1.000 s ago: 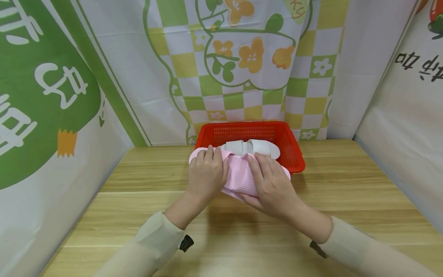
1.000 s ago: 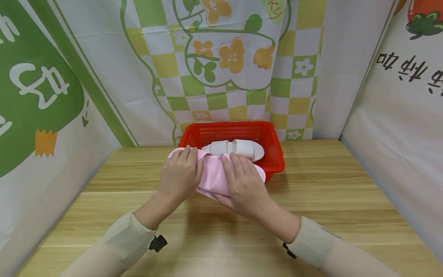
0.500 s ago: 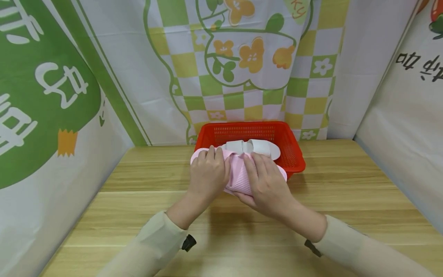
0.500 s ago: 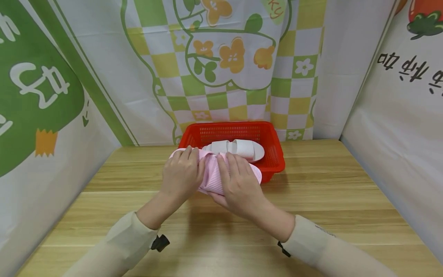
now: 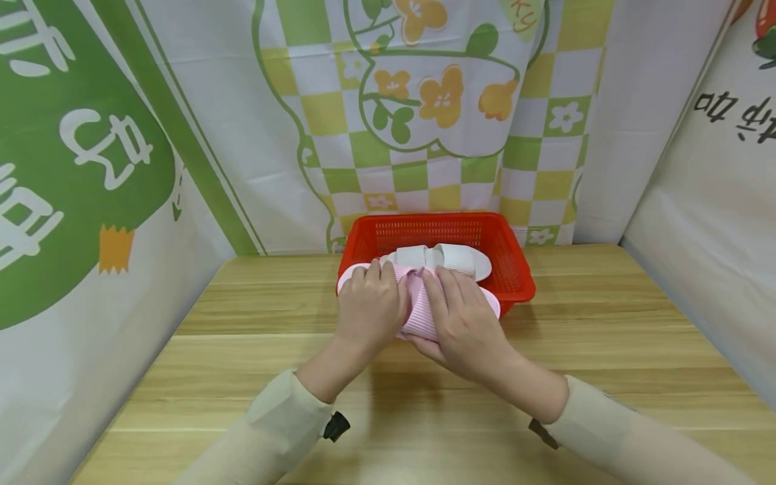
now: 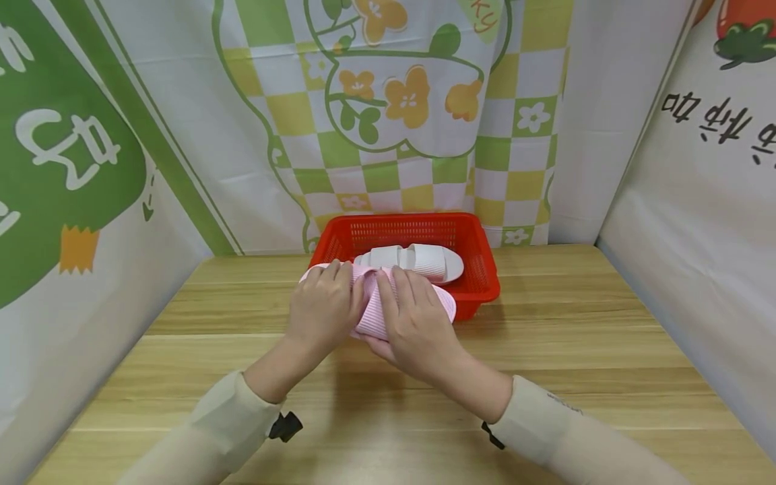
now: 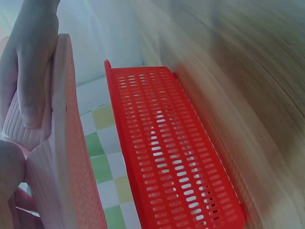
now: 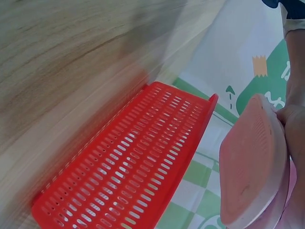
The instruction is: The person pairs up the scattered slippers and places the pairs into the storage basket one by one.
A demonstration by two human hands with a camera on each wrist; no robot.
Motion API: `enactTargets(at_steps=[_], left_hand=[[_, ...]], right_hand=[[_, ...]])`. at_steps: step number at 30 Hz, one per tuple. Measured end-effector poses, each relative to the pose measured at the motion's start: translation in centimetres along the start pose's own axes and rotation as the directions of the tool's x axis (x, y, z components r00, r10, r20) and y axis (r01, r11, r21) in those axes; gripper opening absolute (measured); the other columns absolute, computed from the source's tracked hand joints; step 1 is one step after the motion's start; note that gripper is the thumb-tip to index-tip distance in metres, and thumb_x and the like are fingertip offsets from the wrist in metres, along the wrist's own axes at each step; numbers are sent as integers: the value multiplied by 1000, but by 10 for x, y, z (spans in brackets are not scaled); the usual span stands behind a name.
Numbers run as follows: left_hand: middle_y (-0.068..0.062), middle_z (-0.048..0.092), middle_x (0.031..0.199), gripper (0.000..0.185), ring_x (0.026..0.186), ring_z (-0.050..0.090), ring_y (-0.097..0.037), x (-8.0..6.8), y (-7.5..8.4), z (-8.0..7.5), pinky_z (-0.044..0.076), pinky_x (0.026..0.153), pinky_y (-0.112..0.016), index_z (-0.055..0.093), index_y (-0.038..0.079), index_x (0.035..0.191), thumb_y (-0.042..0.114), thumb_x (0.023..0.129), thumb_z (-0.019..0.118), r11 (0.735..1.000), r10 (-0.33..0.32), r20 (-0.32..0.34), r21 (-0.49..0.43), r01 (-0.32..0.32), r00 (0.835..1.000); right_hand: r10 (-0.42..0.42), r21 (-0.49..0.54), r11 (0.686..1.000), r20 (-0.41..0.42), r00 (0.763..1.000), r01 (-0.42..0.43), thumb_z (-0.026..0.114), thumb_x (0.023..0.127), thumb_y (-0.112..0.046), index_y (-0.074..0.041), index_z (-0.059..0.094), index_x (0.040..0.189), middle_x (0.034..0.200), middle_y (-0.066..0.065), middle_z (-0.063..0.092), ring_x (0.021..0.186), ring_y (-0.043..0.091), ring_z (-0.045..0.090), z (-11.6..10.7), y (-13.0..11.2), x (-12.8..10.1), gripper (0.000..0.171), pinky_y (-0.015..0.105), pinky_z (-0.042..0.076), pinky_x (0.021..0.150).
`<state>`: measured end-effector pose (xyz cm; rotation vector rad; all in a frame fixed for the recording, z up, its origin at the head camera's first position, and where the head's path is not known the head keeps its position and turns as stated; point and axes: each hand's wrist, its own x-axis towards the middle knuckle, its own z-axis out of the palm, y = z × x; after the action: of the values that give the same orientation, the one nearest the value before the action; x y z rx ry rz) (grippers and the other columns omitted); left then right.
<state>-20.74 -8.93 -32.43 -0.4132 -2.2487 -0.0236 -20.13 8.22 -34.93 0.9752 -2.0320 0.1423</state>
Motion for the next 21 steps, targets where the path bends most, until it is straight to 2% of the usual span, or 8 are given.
enactTargets(at_steps=[11,21], left_hand=[[-18,68,86,32,62,58,-32,-2,1,2,51,46,-40,67,-5,90,26,92,59,1000,-14,17,0,14,1000],[-21,68,89,33,64,59,-33,-3,-1,5,52,46,-41,68,-6,92,26,91,59,999,-32,21,7,31,999]], right_hand=[[-4,8,1000,8,1000,4,53,89,-54,13,47,131,122,30,52,109,43,51,1,1,1,79,52,40,99],[4,-10,1000,67,998,-4,55,88,-55,13,45,134,126,31,51,114,43,50,1,1,-1,82,51,38,102]])
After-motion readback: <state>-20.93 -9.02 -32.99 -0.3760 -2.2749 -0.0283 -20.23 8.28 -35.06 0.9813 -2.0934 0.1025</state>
